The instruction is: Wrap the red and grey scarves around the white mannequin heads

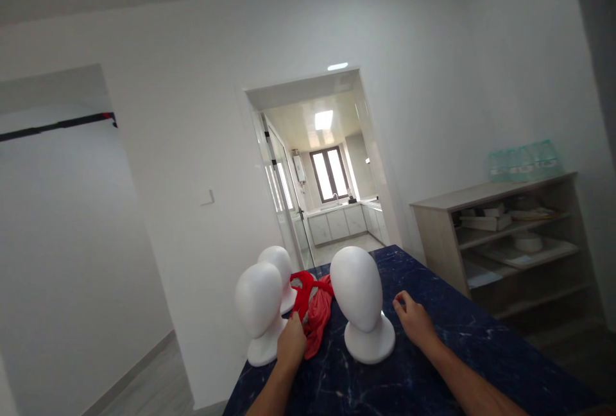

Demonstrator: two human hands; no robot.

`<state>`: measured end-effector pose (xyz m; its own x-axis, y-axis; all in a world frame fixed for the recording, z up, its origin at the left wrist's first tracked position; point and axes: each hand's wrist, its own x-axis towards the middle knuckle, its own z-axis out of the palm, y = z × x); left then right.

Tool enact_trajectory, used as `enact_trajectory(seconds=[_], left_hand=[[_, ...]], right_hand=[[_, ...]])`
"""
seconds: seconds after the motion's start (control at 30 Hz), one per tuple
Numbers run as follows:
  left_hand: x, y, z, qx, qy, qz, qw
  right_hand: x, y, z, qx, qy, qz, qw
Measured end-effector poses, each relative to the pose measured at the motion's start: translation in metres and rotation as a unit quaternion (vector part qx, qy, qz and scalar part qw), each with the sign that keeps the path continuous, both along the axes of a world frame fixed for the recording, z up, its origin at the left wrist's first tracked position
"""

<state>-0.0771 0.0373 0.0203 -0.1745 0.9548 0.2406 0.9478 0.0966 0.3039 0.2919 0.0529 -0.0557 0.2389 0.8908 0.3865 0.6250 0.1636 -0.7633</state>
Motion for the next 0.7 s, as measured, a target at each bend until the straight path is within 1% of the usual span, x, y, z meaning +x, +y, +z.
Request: enact_trajectory(seconds=[0.1, 0.2, 0.3, 0.37, 0.43, 0.5, 0.6, 0.7], left_hand=[[0.001, 0.002, 0.000, -0.005, 0.009, -0.018, 1.000], [0.001, 0.008, 0.004, -0.003, -0.001, -0.025, 1.000], [-0.001, 0.016, 0.013, 0.012, -0.031, -0.032, 0.999], [-0.002, 0.023, 0.023, 0.023, -0.057, -0.025, 0.998], [-0.001, 0.029, 0.038, 0.044, -0.084, -0.016, 0.995], [0.002, 0.035, 0.057, 0.079, -0.111, -0.017, 0.991], [0.009, 0.040, 0.091, 0.135, -0.158, -0.035, 0.978], [0.021, 0.042, 0.126, 0.179, -0.212, -0.058, 0.959]], right_hand=[[0.001, 0.001, -0.001, 0.004, -0.002, -0.001, 1.000], [0.000, 0.002, -0.001, 0.003, -0.001, -0.005, 1.000], [-0.001, 0.002, 0.000, 0.003, -0.002, -0.002, 1.000], [-0.002, 0.002, 0.001, 0.000, -0.004, 0.002, 1.000], [-0.002, 0.002, 0.002, -0.004, -0.006, 0.004, 1.000], [-0.003, 0.001, 0.003, -0.007, -0.006, 0.006, 1.000], [-0.002, -0.002, 0.005, -0.008, -0.007, 0.010, 1.000], [-0.001, -0.003, 0.005, -0.010, -0.008, 0.016, 1.000]])
